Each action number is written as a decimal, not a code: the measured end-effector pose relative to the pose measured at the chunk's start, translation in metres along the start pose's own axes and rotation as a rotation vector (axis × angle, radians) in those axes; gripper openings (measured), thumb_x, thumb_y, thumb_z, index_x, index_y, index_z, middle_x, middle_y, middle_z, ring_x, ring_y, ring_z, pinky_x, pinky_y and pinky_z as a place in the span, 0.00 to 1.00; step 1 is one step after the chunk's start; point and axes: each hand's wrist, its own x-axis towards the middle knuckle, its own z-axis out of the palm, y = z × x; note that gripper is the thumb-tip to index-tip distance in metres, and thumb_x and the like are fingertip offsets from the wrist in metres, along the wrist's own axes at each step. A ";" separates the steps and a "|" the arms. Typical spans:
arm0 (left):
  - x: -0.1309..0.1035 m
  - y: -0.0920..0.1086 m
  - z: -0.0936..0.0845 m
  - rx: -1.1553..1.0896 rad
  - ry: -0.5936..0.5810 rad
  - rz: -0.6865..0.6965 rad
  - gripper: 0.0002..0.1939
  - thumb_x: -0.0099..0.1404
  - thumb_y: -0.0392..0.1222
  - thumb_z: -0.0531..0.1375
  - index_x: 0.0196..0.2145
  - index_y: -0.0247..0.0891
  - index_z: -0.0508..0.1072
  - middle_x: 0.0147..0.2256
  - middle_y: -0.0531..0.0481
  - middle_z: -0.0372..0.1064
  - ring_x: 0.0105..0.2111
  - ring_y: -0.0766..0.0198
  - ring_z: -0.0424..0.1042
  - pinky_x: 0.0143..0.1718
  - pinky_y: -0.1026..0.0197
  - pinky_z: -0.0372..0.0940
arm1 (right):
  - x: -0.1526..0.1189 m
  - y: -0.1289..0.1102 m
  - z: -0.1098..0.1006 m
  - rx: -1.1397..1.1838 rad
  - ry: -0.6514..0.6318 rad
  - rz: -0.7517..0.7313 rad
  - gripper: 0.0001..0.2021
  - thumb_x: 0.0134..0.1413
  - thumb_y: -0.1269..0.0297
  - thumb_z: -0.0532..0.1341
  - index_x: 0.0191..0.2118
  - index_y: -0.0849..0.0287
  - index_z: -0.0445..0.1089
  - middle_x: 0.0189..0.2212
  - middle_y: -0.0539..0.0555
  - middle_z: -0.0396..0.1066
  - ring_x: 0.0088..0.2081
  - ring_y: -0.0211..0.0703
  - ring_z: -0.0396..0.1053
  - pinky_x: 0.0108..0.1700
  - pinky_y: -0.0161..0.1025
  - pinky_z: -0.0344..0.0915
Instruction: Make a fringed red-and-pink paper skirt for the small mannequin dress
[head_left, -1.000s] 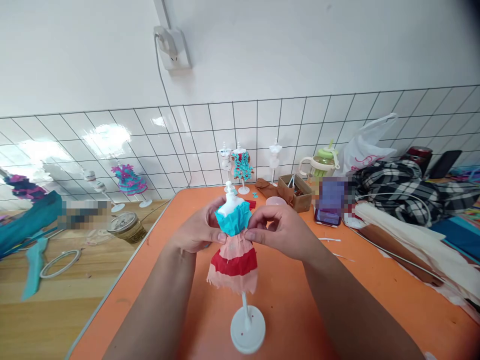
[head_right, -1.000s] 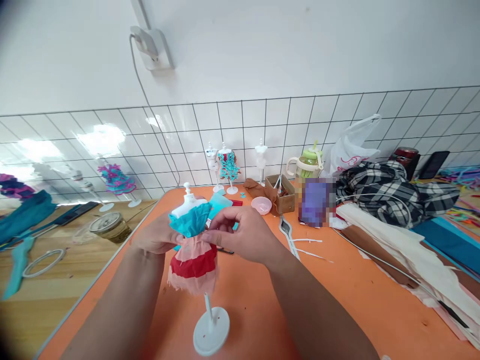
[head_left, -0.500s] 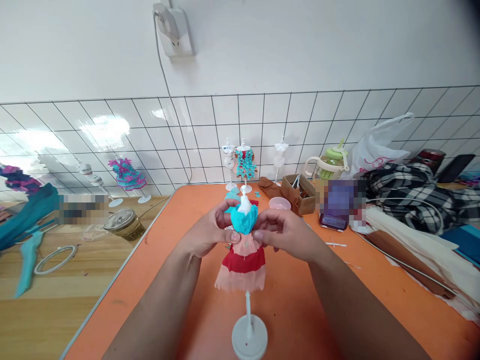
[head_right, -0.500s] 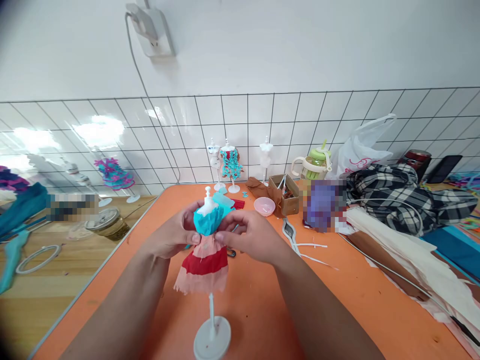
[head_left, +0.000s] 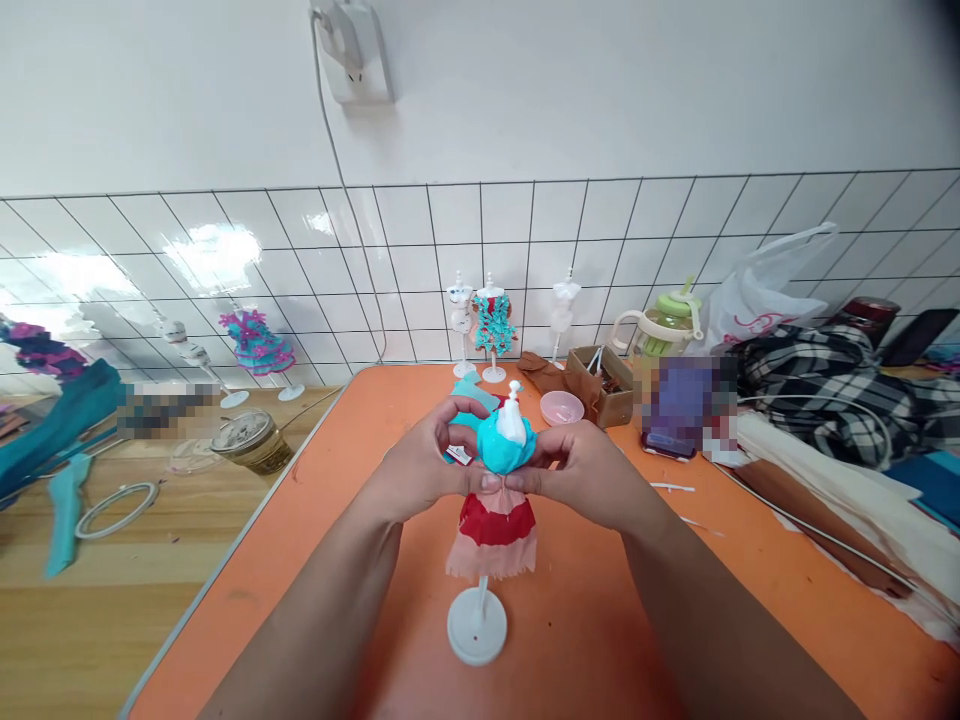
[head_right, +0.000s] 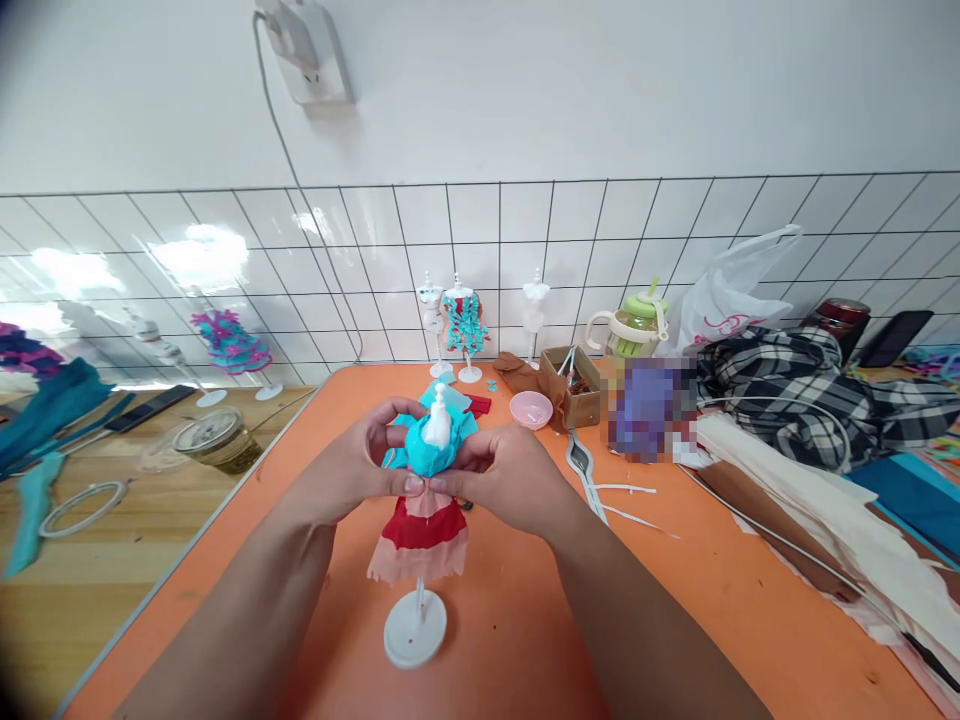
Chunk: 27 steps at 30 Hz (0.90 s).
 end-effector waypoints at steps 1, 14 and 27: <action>-0.001 0.001 0.001 0.034 0.018 0.004 0.32 0.47 0.39 0.71 0.47 0.43 0.61 0.33 0.53 0.71 0.30 0.63 0.73 0.30 0.61 0.65 | 0.000 0.000 0.000 -0.008 -0.001 0.009 0.11 0.47 0.54 0.68 0.27 0.57 0.78 0.24 0.51 0.76 0.25 0.40 0.70 0.26 0.35 0.63; -0.001 0.002 0.018 0.416 0.536 0.108 0.38 0.48 0.48 0.69 0.54 0.48 0.60 0.31 0.57 0.65 0.33 0.61 0.70 0.32 0.61 0.61 | -0.003 0.000 -0.003 -0.229 0.109 -0.089 0.15 0.55 0.55 0.63 0.48 0.47 0.76 0.43 0.51 0.78 0.44 0.52 0.73 0.40 0.43 0.68; 0.007 -0.012 0.007 0.269 0.267 0.040 0.43 0.54 0.47 0.66 0.63 0.46 0.53 0.36 0.51 0.68 0.40 0.59 0.71 0.40 0.57 0.66 | 0.012 0.015 0.003 -0.261 0.260 -0.019 0.05 0.50 0.60 0.66 0.32 0.53 0.78 0.33 0.50 0.79 0.37 0.44 0.75 0.33 0.37 0.67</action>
